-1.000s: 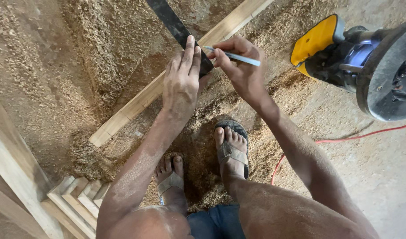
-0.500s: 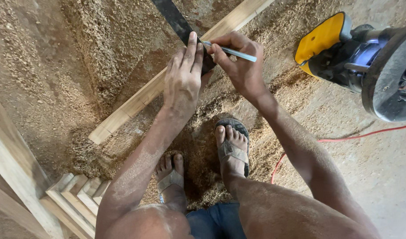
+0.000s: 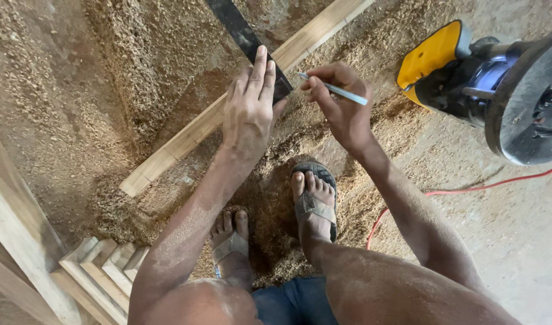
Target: The person kneels on a sawdust-covered floor and marks cutting lines on narrow wooden slats. They hold an L-square against each slat and draw a line with a pencil, then set the marked slat on a stack and pick up the next unmarked one, repeating the process.
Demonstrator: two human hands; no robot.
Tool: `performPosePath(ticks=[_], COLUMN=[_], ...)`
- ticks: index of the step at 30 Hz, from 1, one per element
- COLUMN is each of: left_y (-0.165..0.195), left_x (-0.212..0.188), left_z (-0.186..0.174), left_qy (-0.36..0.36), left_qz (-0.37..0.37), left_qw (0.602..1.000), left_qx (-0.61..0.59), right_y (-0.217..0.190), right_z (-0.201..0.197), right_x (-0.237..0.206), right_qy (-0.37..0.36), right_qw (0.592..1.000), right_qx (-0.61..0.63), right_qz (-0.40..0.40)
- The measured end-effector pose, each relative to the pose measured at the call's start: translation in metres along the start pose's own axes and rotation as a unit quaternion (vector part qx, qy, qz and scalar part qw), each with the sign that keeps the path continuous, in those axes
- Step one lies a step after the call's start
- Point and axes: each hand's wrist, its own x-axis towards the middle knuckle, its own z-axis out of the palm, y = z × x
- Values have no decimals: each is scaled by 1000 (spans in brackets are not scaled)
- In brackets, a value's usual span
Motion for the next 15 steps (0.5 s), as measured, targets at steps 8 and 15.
performPosePath(ticks=[8,15], left_y=[4,5], left_x=[-6,-4], left_z=[-13,-19], left_qy=[8,-12], left_qz=[-3,-7], left_qw=[1000,1000], left_qx=[-8,-6], right_y=[0,-25], right_z=[-1,-16], right_x=[6,55], right_qy=[47,213], right_qw=[998,895], right_qx=[33,-296], right_qz=[-14,-259])
